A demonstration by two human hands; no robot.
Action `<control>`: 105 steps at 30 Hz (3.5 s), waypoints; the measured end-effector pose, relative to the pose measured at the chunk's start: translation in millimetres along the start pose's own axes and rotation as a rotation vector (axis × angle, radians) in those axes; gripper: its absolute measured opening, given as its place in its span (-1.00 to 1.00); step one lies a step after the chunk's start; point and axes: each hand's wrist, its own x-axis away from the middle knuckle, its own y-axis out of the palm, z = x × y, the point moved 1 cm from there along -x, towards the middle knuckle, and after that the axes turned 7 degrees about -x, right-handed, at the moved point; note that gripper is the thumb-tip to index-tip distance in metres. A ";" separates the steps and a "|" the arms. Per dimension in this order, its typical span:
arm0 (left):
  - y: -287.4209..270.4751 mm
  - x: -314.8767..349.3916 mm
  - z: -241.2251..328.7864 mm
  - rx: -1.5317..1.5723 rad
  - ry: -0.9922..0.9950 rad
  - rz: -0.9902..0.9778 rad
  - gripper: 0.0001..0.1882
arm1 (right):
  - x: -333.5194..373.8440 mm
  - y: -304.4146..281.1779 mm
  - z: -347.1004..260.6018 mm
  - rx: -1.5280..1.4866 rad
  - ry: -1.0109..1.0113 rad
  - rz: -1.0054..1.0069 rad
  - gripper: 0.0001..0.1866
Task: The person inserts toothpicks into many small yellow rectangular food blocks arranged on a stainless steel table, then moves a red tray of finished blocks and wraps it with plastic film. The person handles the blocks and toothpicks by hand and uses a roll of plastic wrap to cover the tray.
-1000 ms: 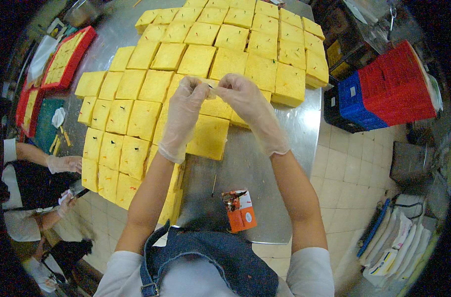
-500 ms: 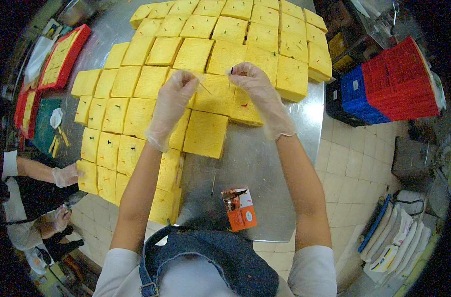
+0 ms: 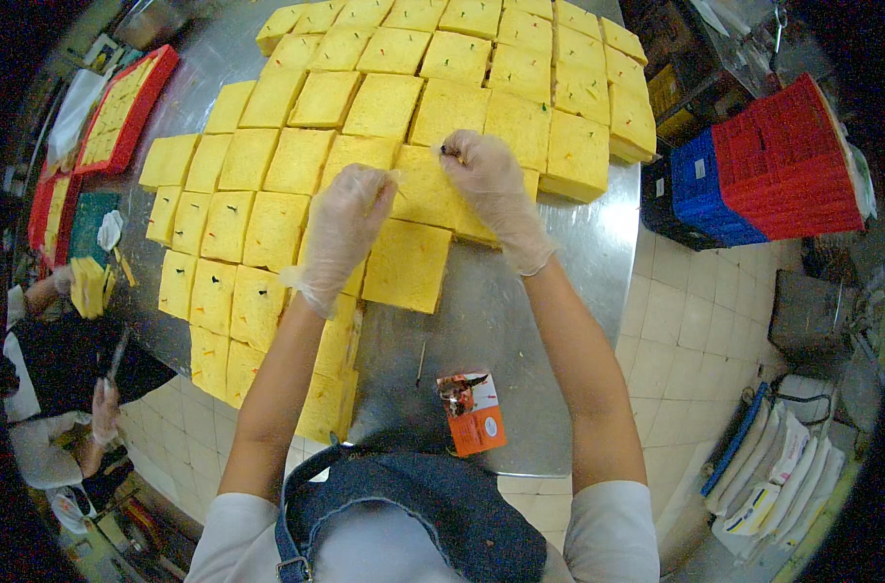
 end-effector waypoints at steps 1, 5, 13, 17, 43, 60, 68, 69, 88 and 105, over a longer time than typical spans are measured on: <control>2.5 1.4 -1.4 0.000 -0.007 -0.021 -0.92 | -0.6 1.5 0.7 0.043 0.044 -0.033 -0.85; 9.3 5.9 -4.5 -0.044 0.018 -0.081 -0.91 | 0.6 4.1 -1.3 0.101 -0.063 0.066 -0.88; 19.0 8.7 -2.4 -0.080 0.052 -0.068 -0.90 | -4.6 6.6 11.4 0.266 -0.224 0.050 -0.88; 19.2 4.6 1.3 -0.214 0.027 -0.150 -0.88 | 4.9 10.8 3.3 0.368 -0.316 0.153 -0.87; 7.2 172.3 98.7 0.126 0.355 -0.541 -0.80 | 309.3 35.4 -81.1 0.394 0.252 0.114 -0.04; -66.2 145.9 85.3 -0.124 -0.055 -0.693 -0.86 | 254.4 22.3 -106.1 0.189 0.076 -0.050 -0.58; -68.7 144.5 74.6 0.297 -0.468 -0.723 -0.81 | 238.6 36.7 -83.4 -0.357 0.423 -0.120 -0.84; -68.2 144.6 73.5 0.247 -0.438 -0.752 -0.80 | 239.1 35.7 -80.3 -0.496 0.543 -0.111 -0.85; -39.2 134.7 78.6 0.707 -0.743 -0.738 -0.74 | 214.8 15.0 -78.4 -0.837 0.745 -0.048 -0.86; -37.1 159.2 71.3 0.087 -0.478 -1.086 -0.62 | 220.9 12.5 -62.3 -0.788 0.889 -0.076 -0.89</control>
